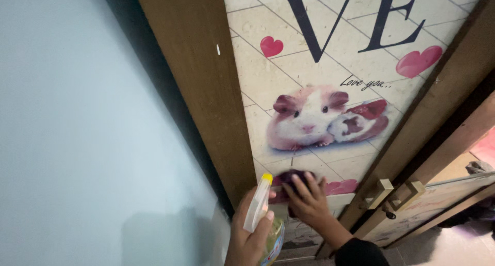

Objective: The person sits on the floor and cleans a wooden door frame using a spray bottle and a cloth. They repeatedly spray the frame and wipe it down, moving from the lower section to the upper section of the frame.

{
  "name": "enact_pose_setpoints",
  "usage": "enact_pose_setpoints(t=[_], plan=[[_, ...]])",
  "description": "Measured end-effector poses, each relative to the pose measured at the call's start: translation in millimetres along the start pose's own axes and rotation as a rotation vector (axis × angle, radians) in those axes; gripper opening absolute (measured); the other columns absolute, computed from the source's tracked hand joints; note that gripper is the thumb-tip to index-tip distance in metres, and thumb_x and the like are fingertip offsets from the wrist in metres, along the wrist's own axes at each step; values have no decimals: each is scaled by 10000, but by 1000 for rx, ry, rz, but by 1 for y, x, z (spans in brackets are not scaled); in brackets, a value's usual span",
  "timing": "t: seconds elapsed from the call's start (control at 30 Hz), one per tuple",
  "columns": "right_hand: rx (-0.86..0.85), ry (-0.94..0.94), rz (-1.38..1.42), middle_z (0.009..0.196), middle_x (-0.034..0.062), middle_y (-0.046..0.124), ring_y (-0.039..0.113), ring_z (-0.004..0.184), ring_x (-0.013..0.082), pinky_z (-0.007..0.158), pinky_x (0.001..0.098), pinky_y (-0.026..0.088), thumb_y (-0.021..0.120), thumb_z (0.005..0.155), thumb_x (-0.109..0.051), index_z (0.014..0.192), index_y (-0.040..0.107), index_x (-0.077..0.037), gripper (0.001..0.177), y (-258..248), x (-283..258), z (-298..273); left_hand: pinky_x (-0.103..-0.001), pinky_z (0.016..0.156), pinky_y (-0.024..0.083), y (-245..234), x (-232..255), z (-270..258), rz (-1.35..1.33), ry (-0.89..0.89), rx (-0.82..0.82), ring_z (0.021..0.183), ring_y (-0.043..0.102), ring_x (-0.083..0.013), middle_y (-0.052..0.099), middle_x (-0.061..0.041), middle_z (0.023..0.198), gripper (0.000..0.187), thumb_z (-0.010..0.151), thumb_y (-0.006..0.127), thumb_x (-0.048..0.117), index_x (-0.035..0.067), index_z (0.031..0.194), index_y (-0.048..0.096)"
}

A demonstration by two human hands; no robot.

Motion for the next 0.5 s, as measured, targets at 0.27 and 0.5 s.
enact_pose_setpoints(t=[0.27,0.5], plan=[[207,307,-121,1532,187,393,317,1488,476,1271,676,101,696,875,-110,1275,673,-98,401,-32,76,-20,-315,1047,453,17,-8,7,-81,71,2,1183,614,-174,675,-101,1250,468,914,587,19,-11,1380,576],[536,484,75,1587,270,361,344,1525,495,1307,659,216,623,956,-106,1408,589,-19,461,-80,88,63,-274,969,474,26,-17,12,-147,34,36,1117,589,-140,655,-90,1243,495,916,585,19,2,1408,540]])
Point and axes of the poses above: each hand's wrist, its own z-axis towards the middle knuckle, its own y-axis out of the palm, x = y × z, the point moved 7 cm from there along z, towards the middle knuckle
